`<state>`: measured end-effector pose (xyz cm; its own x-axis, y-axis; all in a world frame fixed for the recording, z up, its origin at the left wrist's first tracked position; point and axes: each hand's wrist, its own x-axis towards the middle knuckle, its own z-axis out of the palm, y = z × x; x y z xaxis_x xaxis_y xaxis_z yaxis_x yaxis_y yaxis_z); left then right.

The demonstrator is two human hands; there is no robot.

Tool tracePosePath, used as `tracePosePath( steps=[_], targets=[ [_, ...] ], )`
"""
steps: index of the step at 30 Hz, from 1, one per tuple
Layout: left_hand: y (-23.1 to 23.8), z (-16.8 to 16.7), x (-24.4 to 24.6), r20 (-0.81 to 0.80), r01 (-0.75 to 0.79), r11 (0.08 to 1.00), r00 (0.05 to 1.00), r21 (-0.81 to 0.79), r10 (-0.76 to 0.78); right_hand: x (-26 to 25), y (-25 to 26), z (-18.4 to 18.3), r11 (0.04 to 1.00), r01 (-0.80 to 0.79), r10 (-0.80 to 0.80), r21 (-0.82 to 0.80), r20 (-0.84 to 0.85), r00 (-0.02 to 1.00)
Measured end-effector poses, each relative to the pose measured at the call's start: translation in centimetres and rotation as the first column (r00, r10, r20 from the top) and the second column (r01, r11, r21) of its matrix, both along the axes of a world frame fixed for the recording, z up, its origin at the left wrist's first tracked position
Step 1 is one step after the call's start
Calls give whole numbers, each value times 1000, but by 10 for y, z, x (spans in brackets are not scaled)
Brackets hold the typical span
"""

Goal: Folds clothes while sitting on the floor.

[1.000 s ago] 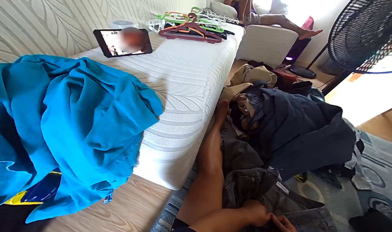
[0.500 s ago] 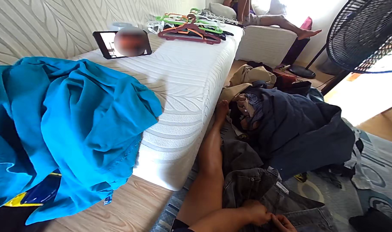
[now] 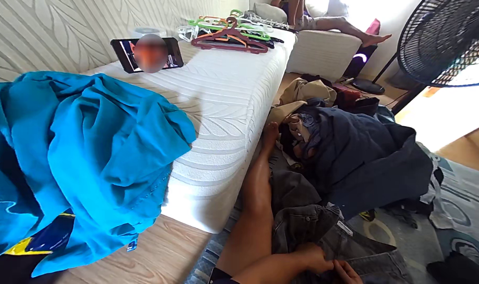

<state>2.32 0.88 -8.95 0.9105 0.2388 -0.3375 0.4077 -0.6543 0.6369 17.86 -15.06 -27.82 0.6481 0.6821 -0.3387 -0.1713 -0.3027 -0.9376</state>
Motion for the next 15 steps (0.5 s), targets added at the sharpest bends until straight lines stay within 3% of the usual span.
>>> tracePosePath(
  steps=[1,2,7,8,10,11,13,15],
  targets=[
    [0,32,3,-244,-134,967,966,-217,79,0,0,1,1000,-4,4,2,2,1000],
    [0,44,1,-310,-223,925,943,-309,124,-1,0,1,1000,-6,6,2,6,1000],
    [0,41,2,-321,-222,925,940,-307,119,1,-1,-3,999,-17,17,32,2,1000],
    [-1,18,11,-308,-187,938,947,-291,94,0,-1,-2,999,-16,16,34,1,1000],
    [0,-92,35,-73,-2,976,997,-218,-14,0,-1,-2,999,-4,4,34,-5,1000],
    [0,-138,50,-30,34,980,999,-197,-41,0,-1,-2,999,1,-1,33,-10,1000],
    [0,-167,67,-109,39,978,992,-204,-63,0,-1,-4,999,6,-5,39,-14,1000],
    [-2,-164,69,-155,19,977,986,-210,-53,1,-3,-6,998,5,-5,58,-13,1000]
  ],
)
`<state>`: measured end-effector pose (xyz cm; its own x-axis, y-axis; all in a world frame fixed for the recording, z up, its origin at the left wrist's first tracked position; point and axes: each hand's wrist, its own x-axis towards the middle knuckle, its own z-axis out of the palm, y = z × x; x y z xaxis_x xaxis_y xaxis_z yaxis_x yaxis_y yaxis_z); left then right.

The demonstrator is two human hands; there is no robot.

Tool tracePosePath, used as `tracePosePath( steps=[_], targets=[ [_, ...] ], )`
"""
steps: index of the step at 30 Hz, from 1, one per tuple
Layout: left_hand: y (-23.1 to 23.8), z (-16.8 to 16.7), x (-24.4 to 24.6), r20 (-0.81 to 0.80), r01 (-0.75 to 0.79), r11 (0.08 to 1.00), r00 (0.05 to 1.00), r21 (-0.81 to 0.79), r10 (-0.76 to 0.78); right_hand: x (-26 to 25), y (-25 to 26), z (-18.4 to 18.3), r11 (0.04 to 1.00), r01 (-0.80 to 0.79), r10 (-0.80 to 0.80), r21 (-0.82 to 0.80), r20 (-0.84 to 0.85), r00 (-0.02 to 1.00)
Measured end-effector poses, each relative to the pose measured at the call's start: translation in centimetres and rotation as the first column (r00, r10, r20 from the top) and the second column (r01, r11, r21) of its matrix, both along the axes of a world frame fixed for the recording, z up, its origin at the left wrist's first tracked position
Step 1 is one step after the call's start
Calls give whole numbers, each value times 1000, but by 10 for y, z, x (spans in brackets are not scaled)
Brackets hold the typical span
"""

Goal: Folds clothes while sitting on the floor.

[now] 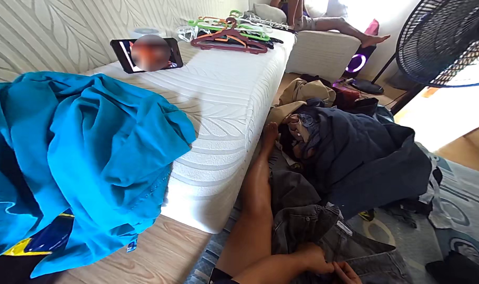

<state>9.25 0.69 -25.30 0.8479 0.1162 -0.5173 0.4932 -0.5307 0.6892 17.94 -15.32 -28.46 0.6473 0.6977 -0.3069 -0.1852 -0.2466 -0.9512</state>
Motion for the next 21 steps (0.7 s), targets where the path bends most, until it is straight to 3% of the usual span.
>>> tracePosePath(
  steps=[11,14,15,16,17,18,19,21],
  targets=[
    [0,-6,1,9,-9,1000,1000,-5,9,-1,2,3,999,11,-10,-41,25,1000],
    [2,0,-9,92,9,1000,996,14,-10,0,2,2,999,13,-12,-36,20,1000],
    [1,24,-21,129,-6,1000,992,27,3,0,2,1,999,12,-12,-36,20,1000],
    [0,73,-36,67,-28,999,997,24,26,0,3,1,999,10,-9,-41,26,1000],
    [-3,139,-46,-128,-114,993,985,-12,112,0,3,2,999,5,-4,-48,31,1000],
    [-3,181,-56,-198,-182,982,965,-45,169,0,3,3,999,1,1,-55,36,999],
    [-2,199,-64,-191,-217,974,961,-71,200,-1,3,4,998,-2,4,-61,40,999],
    [0,203,-70,-141,-218,971,969,-93,204,-1,4,5,998,-7,10,-66,48,999]
  ],
)
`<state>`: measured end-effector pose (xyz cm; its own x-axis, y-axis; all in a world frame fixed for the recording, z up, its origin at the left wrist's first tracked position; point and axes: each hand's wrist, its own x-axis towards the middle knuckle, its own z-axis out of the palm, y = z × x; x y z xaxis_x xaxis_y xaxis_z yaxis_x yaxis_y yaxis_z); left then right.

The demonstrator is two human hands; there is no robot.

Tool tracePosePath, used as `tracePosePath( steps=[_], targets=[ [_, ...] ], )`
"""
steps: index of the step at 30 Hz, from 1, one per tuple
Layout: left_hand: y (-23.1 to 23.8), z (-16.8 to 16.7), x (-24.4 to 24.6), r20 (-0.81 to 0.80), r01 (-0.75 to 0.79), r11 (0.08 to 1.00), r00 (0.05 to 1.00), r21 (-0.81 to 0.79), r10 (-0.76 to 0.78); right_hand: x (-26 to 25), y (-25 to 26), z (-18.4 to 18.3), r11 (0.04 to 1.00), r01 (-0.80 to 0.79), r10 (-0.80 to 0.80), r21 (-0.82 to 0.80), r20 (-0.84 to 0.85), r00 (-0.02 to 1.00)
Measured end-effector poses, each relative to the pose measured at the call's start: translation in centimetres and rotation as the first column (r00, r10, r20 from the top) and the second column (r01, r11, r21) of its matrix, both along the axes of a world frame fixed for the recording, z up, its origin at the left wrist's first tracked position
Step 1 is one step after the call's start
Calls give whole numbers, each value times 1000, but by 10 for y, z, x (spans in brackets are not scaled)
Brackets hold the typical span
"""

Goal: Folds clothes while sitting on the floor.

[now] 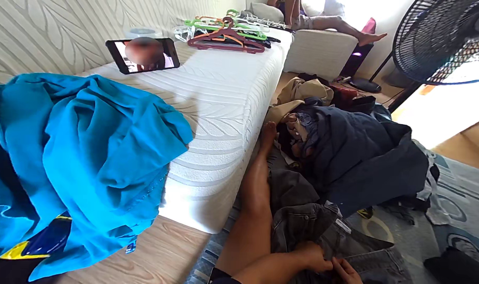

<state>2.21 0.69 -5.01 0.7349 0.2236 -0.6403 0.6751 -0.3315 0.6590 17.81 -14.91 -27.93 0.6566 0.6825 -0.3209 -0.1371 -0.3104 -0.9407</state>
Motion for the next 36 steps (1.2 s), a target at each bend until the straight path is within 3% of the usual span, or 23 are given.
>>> tracePosePath(
  steps=[8,17,19,22,23,36],
  targets=[
    [2,9,-2,-9,20,1000,1000,7,-20,0,-1,-1,1000,-10,10,14,-5,1000],
    [0,-4,3,-15,32,999,999,33,-32,1,-2,-7,998,10,-7,68,-42,999],
    [-2,-33,14,-15,65,996,998,56,-64,2,-2,-8,998,15,-13,61,-34,999],
    [0,-178,52,198,191,966,954,177,-225,1,0,-8,999,39,-39,25,-27,999],
    [0,-201,62,186,209,963,953,168,-239,1,1,-8,999,43,-42,13,-27,999],
    [-1,-206,69,130,212,965,964,152,-233,0,4,0,997,22,-20,-79,33,999]
  ],
)
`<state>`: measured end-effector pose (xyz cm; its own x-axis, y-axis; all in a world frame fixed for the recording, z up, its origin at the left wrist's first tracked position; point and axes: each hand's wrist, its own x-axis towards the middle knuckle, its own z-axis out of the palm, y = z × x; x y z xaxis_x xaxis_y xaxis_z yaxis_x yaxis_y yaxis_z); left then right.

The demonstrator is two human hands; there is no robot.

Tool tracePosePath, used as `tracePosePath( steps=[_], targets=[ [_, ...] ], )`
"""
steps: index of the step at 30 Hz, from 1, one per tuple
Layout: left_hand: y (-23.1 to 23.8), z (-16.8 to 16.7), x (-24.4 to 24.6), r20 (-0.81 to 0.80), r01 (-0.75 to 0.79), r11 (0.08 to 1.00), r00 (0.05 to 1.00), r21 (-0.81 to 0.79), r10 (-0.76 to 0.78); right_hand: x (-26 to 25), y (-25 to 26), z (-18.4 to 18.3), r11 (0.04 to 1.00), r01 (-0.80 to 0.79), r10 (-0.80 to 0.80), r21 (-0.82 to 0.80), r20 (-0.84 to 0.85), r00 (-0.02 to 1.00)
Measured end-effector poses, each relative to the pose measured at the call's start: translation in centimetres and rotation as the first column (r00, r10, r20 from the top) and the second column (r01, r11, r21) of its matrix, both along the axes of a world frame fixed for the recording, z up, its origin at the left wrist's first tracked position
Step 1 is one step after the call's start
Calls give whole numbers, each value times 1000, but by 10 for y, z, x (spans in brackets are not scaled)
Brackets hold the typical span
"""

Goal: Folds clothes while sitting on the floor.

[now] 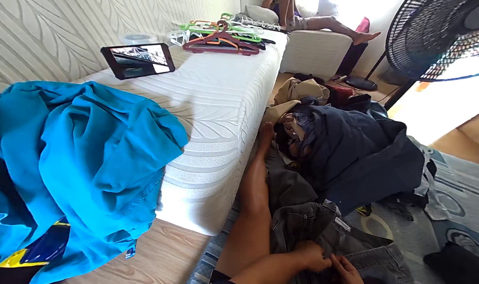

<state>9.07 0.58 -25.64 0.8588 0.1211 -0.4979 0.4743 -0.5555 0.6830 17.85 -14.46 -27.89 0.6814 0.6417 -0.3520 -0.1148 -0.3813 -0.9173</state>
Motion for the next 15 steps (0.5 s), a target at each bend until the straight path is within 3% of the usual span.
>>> tracePosePath(
  steps=[7,15],
  targets=[
    [1,-1,-1,15,-4,1000,1000,-11,4,3,1,4,996,-39,41,-80,28,999],
    [-2,-1,-1,10,-12,1000,1000,0,12,3,-4,-10,999,-34,34,29,27,999]
  ],
)
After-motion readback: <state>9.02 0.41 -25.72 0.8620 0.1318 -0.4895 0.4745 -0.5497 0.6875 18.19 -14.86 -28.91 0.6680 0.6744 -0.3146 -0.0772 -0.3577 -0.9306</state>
